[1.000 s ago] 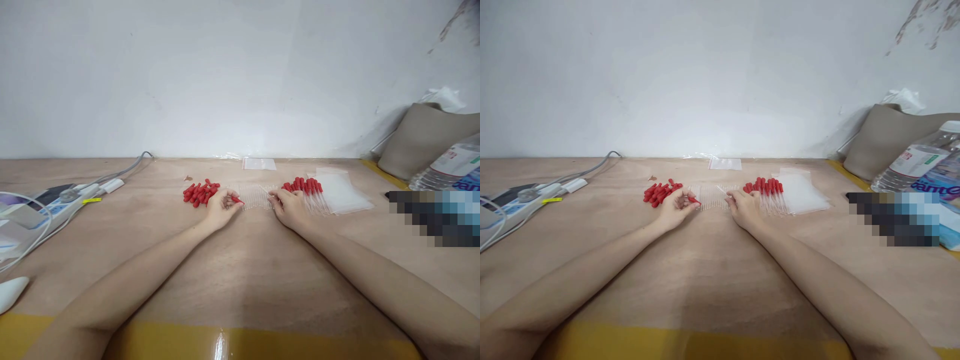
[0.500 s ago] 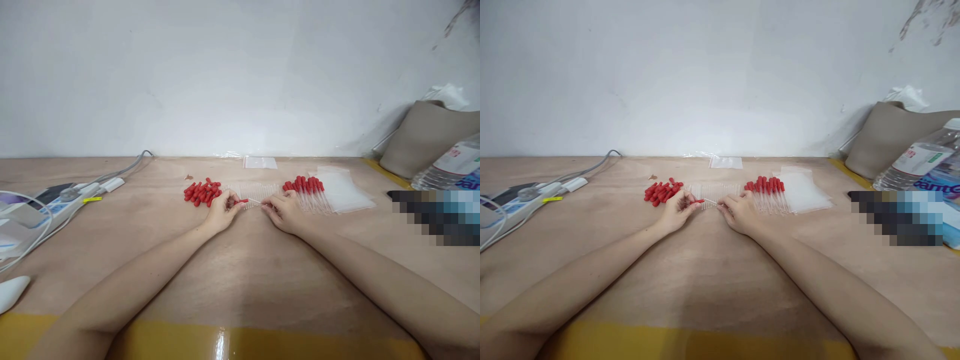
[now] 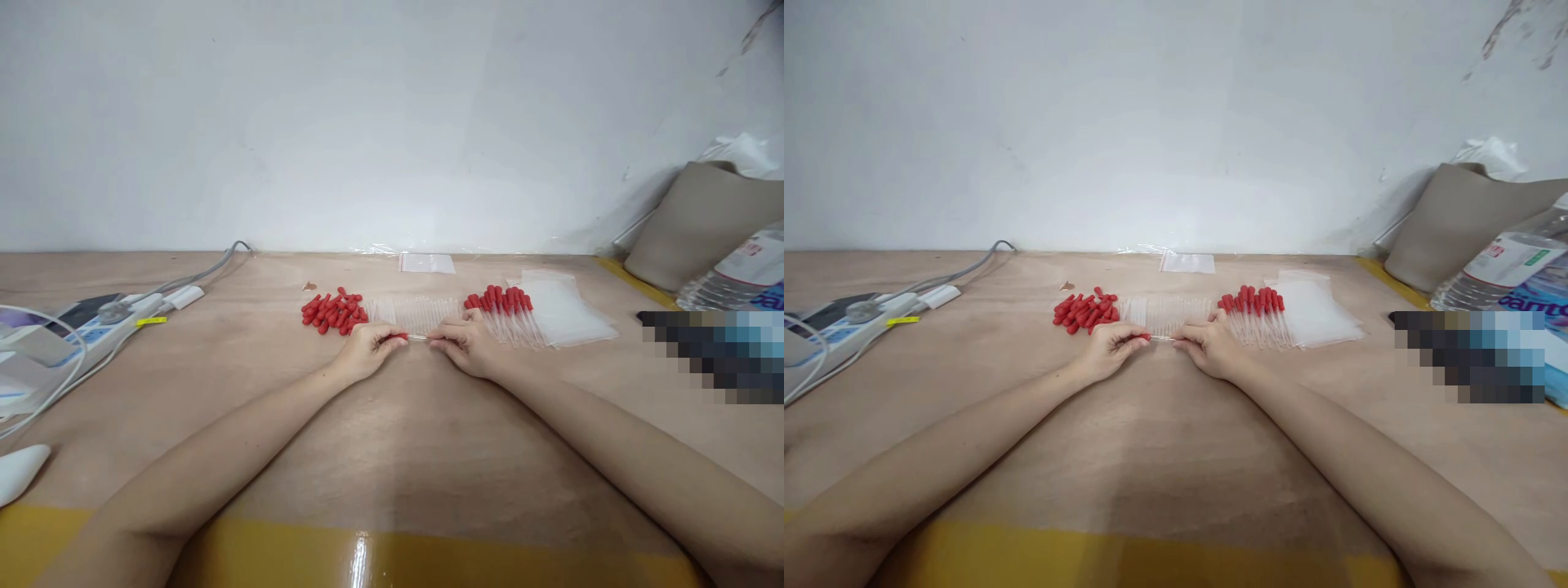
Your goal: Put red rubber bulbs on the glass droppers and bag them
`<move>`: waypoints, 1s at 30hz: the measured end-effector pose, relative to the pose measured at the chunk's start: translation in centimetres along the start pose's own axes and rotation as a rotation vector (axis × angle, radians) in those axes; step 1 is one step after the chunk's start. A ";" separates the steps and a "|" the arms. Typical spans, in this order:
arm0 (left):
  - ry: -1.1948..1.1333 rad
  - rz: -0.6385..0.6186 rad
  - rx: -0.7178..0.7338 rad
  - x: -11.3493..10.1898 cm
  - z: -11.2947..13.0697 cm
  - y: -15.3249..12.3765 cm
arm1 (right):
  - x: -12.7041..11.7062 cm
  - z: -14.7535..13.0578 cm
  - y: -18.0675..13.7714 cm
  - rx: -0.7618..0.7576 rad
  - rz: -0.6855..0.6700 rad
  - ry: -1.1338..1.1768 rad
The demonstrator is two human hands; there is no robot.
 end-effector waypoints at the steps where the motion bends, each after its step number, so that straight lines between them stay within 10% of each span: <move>1: 0.000 -0.032 0.023 0.2 0.4 0.0 | 0.0 0.0 0.0 -0.013 -0.012 -0.013; 30: 0.140 -0.134 0.188 1.0 2.3 -0.1 | 1.4 -1.8 0.8 0.130 -0.262 -0.029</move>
Point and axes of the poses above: each hand's wrist, its own y-axis towards the middle knuckle, its own x-axis out of the palm, z = x × y, the point moved 8 cm from there along y, towards the middle knuckle, and after that the axes turned 1 degree about -x, right-handed, at the moved point
